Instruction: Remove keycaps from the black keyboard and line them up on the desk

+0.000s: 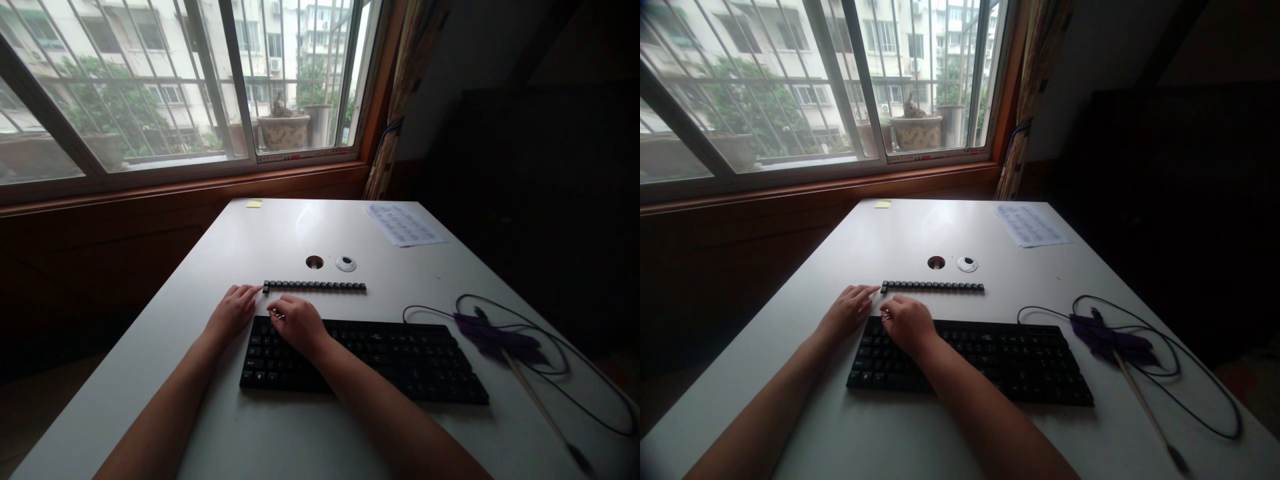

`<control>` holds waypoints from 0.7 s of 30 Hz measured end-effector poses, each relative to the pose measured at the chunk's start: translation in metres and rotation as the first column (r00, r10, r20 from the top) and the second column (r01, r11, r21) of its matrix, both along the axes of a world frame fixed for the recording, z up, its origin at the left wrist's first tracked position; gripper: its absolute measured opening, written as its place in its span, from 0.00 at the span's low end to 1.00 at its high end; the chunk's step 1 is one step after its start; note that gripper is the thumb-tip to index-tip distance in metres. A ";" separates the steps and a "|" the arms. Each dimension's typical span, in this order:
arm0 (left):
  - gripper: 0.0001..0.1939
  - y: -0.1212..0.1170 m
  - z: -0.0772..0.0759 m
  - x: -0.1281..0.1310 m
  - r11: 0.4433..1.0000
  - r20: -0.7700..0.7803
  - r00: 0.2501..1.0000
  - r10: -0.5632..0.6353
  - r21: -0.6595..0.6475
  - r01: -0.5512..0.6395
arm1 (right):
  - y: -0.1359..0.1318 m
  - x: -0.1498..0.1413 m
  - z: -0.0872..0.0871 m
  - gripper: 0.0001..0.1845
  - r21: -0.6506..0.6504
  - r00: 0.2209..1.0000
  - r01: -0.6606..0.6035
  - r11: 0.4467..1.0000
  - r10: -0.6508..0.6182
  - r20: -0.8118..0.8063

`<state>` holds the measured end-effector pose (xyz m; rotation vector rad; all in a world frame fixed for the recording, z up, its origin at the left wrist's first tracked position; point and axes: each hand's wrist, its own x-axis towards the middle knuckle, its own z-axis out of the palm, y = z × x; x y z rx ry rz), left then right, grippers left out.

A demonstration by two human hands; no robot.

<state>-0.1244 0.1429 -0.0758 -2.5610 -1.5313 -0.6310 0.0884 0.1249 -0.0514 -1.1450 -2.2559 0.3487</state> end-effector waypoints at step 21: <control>0.22 0.000 0.000 0.003 1.000 -0.050 0.998 -0.025 -0.015 0.025 | 0.001 -0.001 -0.001 0.08 -0.002 1.000 -0.015 1.000 0.015 -0.005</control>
